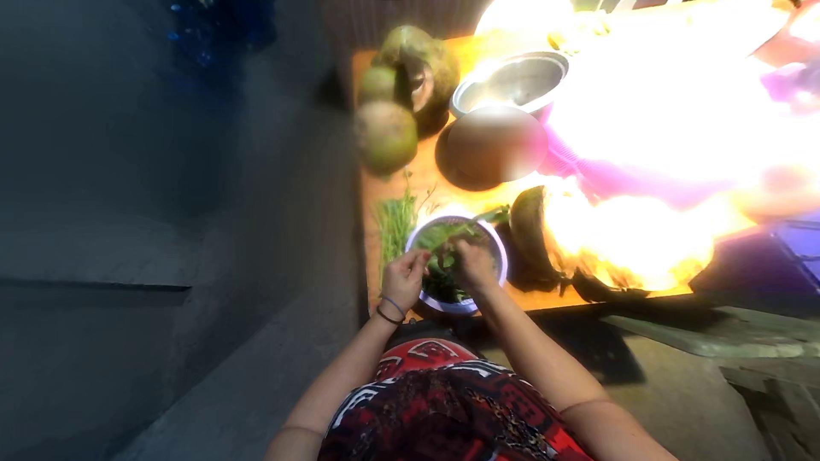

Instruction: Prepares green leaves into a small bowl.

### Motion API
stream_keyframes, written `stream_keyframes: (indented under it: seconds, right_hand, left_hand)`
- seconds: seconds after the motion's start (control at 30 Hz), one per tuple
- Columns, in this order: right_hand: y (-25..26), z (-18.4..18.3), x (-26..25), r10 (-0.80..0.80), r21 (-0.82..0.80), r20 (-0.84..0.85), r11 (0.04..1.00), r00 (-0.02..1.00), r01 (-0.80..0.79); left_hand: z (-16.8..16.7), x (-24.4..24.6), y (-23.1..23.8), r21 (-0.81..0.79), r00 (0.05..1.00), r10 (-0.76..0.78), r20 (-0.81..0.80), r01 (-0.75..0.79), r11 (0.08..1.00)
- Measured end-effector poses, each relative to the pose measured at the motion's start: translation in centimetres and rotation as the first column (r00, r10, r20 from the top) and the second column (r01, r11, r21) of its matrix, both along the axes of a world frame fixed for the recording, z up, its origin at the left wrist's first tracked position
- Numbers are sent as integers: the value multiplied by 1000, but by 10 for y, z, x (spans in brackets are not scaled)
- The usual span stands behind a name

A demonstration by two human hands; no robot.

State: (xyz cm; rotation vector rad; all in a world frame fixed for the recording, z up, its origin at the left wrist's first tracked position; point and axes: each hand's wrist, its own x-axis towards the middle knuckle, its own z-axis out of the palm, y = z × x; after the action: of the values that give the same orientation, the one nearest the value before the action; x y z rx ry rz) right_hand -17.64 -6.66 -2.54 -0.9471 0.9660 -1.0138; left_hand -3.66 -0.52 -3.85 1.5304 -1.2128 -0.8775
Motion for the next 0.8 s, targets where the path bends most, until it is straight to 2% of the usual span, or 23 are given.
stream_keyframes:
  seconds: [0.1, 0.23, 0.33, 0.4, 0.47, 0.5, 0.6, 0.7, 0.73, 0.8]
  right_hand:
    - [-5, -6, -2, 24, 153, 149, 987, 989, -47]
    - [-22, -17, -24, 2, 319, 372, 939, 928, -130]
    - [-34, -22, -46, 224, 261, 412, 899, 883, -350]
    - [-38, -13, -52, 396, 229, 331, 847, 856, -480]
    - [-34, 13, -47, 469, 281, 83, 836, 879, -472]
    - [-34, 17, -47, 521, 289, 12, 815, 853, -502]
    - [-49, -20, -63, 709, 71, 170, 684, 684, -726]
    - [-43, -16, -62, 710, 76, 151, 685, 688, -724]
    - [-40, -11, -60, 691, 97, 98, 709, 716, -698]
    - [-32, -3, -53, 562, 136, -23, 821, 827, -555]
  left_hand:
    - [1, 5, 0, -16, 998, -12, -61, 11, 1000]
    - [-1, 24, -2, -126, 997, -26, 79, 36, 991]
    - [0, 38, -4, -195, 963, -91, 252, 143, 970]
    - [0, 43, -5, -226, 928, -131, 349, 220, 949]
    - [2, 45, -6, -252, 897, -138, 419, 261, 932]
    - [2, 46, -7, -258, 888, -133, 440, 267, 928]
    - [-2, 49, -8, -285, 881, -91, 464, 245, 927]
    - [-3, 50, -7, -302, 872, -40, 489, 212, 929]
    - [-4, 50, -7, -299, 868, -27, 496, 200, 933]
    - [-4, 50, -6, -257, 865, -9, 502, 159, 953]
